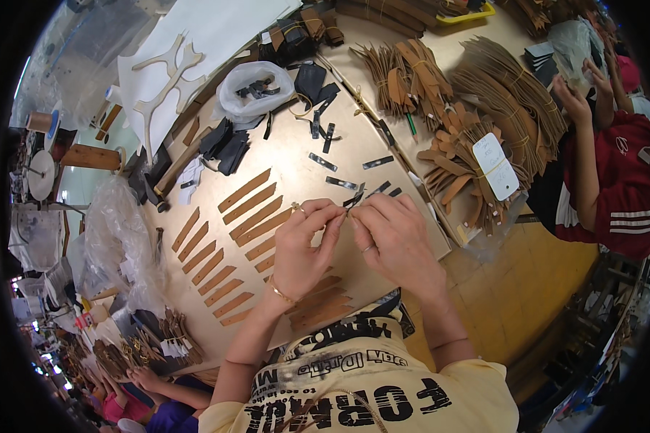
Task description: The person separates a bundle of light-brown leather pieces and arranges them in two parallel rows on the table. Then the person picks up small black leather strips and places them in a separate pile. The task is performed by hand without tools.
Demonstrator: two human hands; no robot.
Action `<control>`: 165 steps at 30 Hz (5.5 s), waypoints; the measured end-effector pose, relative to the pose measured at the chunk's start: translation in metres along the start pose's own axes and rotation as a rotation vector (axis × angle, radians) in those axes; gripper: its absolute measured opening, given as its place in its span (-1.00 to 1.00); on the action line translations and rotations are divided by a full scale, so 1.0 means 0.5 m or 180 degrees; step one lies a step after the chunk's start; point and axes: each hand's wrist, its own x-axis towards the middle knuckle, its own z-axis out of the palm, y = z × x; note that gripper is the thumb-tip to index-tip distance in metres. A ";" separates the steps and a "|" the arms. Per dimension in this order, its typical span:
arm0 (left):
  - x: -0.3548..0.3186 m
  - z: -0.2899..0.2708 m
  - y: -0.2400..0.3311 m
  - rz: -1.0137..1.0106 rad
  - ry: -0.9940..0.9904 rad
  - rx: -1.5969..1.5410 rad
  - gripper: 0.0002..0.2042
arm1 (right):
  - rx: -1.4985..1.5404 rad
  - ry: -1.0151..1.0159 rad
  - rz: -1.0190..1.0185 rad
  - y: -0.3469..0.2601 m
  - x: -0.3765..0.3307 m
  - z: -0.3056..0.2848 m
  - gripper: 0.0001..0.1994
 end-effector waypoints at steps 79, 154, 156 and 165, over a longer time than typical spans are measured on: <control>0.133 -0.049 -0.164 -0.1790 0.1145 -0.1953 -0.72 | 0.0257 0.0490 -0.0040 0.135 0.108 0.093 -0.82; 0.065 0.001 -0.081 -0.1478 0.0496 -0.1474 -0.75 | -0.0881 0.0209 0.0261 0.090 0.025 0.066 -0.94; 0.082 -0.040 -0.091 -0.1519 0.1057 -0.1700 -0.71 | -0.0719 0.0275 0.0838 0.120 0.018 0.043 -0.92; 0.146 -0.046 -0.158 -0.0529 -0.0458 0.1083 -0.35 | -0.0903 0.0598 0.0717 0.133 -0.001 0.028 -0.86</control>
